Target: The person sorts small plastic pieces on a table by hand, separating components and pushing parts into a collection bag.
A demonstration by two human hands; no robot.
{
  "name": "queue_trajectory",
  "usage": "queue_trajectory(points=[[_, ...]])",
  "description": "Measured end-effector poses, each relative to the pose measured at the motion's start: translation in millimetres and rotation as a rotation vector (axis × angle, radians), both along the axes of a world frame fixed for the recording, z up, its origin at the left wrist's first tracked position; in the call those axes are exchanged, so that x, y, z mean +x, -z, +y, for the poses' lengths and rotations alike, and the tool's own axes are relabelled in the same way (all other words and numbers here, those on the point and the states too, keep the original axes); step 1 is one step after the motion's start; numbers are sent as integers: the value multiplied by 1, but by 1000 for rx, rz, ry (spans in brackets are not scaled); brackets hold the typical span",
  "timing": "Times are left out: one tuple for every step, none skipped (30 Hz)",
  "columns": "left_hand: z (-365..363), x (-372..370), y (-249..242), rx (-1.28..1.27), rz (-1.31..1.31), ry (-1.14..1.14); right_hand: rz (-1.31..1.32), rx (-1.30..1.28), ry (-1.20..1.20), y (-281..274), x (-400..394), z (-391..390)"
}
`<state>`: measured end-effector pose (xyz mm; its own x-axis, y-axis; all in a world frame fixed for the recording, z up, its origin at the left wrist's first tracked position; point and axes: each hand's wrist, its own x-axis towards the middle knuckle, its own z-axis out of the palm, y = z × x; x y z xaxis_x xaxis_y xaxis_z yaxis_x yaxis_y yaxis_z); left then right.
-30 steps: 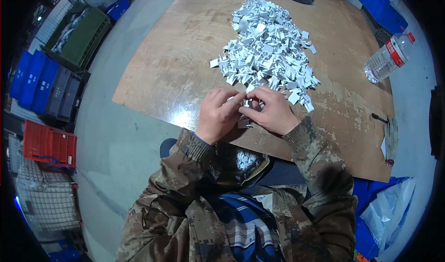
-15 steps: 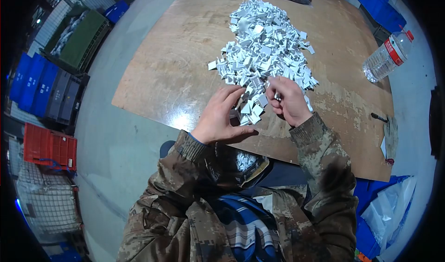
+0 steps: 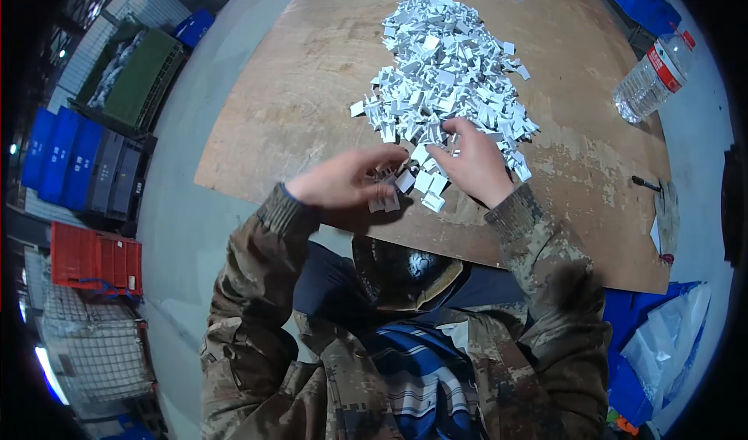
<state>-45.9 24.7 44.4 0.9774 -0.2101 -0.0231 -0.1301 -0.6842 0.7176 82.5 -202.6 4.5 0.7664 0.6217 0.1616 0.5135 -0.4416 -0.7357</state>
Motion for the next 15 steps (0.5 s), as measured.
queue_trajectory(points=[[5, 10, -10, -46, 113, -9, -46, -42, 4, 4, 1, 3], [7, 17, -18, -93, 224, -19, -93, -86, 9, 6, 2, 6], [0, 25, -25, -90, 196, -144, -92, -83, 12, 7, 4, 8], [-11, 32, -29, -86, 168, -270, -82, -72, -19, 8, 6, 9], [-15, 38, -16, -81, 165, -267, -75, -59, -51, 9, 10, 11], [-17, 45, 3, -41, -88, -205, -67, -45, -80, 9, 14, 12], [-14, 50, 20, -2, -339, -135, -58, -33, -106, 9, 16, 10], [-16, 52, 21, -1, -338, -124, -57, -30, -95, 8, 17, 8], [-18, 51, 24, 49, -365, -131, -61, -15, -128, 7, 18, 5], [-19, 48, 26, 99, -392, -143, -65, 0, -166, 4, 18, 3], [-20, 44, 29, 152, -419, -159, -68, 16, -209, 3, 18, 3], [-18, 40, 30, 208, -447, -177, -74, 36, -253, 1, 19, 5], [-15, 37, 31, 214, -449, -179, -76, 41, -256, 1, 20, 7], [-12, 35, 33, 99, -456, -237, -62, 34, -257, 2, 23, 7], [-9, 32, 35, -19, -461, -293, -47, 24, -257, 4, 25, 6]])
